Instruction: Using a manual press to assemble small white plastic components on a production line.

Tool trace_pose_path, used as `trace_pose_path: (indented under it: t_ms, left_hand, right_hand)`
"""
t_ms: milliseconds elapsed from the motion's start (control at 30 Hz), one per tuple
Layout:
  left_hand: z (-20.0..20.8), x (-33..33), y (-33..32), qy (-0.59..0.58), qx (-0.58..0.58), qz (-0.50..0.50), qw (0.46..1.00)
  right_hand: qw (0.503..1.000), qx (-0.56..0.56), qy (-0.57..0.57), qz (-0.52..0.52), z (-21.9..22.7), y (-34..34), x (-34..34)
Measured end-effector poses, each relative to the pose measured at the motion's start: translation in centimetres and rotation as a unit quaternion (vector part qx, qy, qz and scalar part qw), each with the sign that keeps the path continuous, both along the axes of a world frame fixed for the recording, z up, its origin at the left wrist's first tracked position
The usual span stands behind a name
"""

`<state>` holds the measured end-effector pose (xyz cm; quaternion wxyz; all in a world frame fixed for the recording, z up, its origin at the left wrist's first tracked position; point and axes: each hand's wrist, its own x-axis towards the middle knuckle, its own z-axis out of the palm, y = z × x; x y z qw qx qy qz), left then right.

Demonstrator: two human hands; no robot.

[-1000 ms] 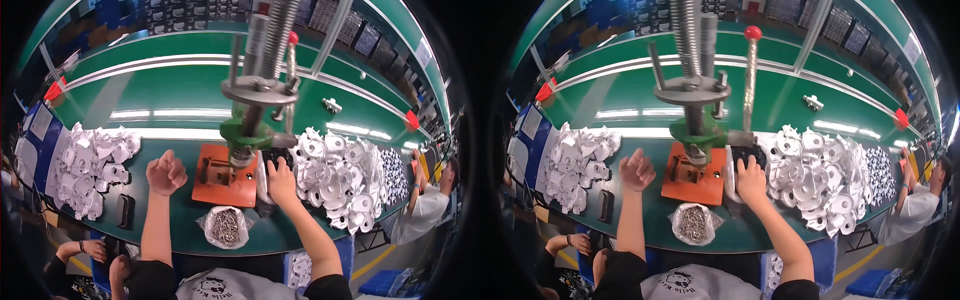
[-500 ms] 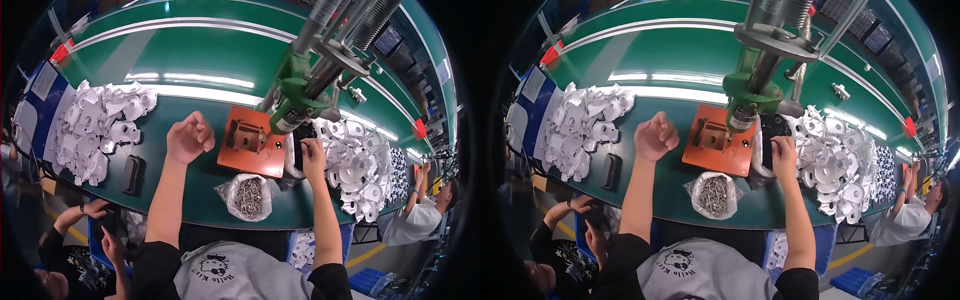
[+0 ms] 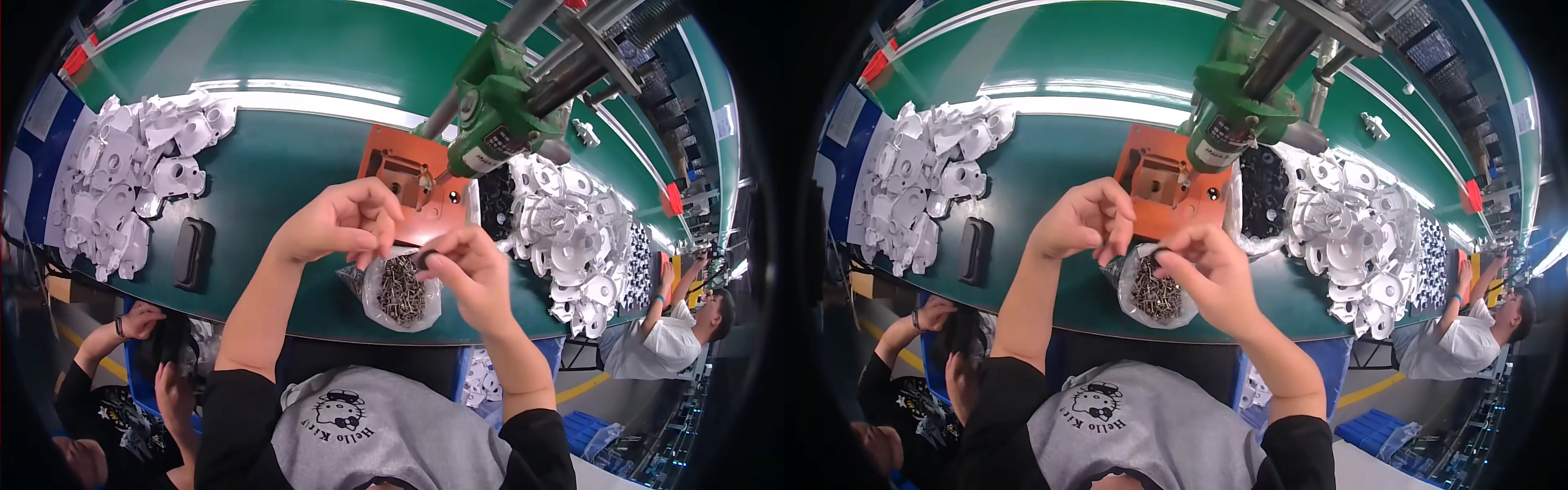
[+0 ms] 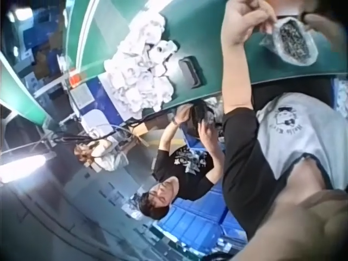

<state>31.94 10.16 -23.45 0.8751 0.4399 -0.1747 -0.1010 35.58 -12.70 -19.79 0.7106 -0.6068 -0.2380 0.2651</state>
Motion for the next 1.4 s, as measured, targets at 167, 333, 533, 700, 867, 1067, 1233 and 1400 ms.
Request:
trace_pose_path:
  t_ms: [167, 333, 533, 700, 867, 1067, 1233, 1400]
  left_hand:
    - [0.0, 0.0, -1.6, 0.022, 0.104, 0.060, 0.993]
    - [0.8, -0.2, -1.9, -0.048, 0.244, 0.145, 0.958]
    - [0.7, 0.0, -1.9, -0.007, 0.221, 0.162, 0.962]
    - [0.1, 0.2, -2.1, -0.007, 0.199, 0.197, 0.960]
    - [-0.3, 0.0, -4.2, -0.156, 0.365, 0.242, 0.885]
    - [-1.3, 0.3, -5.3, -0.137, 0.323, 0.270, 0.897]
    - [-1.4, 0.4, -3.7, -0.124, 0.240, 0.246, 0.931]
    - [-1.6, 0.0, -3.3, -0.060, 0.167, 0.238, 0.955]
  right_hand:
    - [1.000, 0.010, 0.014, -0.025, -0.8, 2.7, -0.5]
    - [0.998, -0.009, -0.021, -0.058, -1.7, 2.5, -0.1]
    - [0.998, -0.019, -0.045, -0.027, -0.8, 1.6, 0.0]
    - [0.998, -0.047, -0.036, -0.009, -1.6, -0.3, 0.7]
    - [0.998, -0.058, -0.029, -0.004, -2.5, -0.6, 0.4]
    - [0.988, -0.093, -0.062, -0.105, -3.3, -2.0, 1.5]
    - [0.928, -0.231, -0.198, -0.217, -3.6, -4.8, 4.5]
    - [0.710, -0.418, -0.491, -0.283, -2.6, -10.1, 7.8]
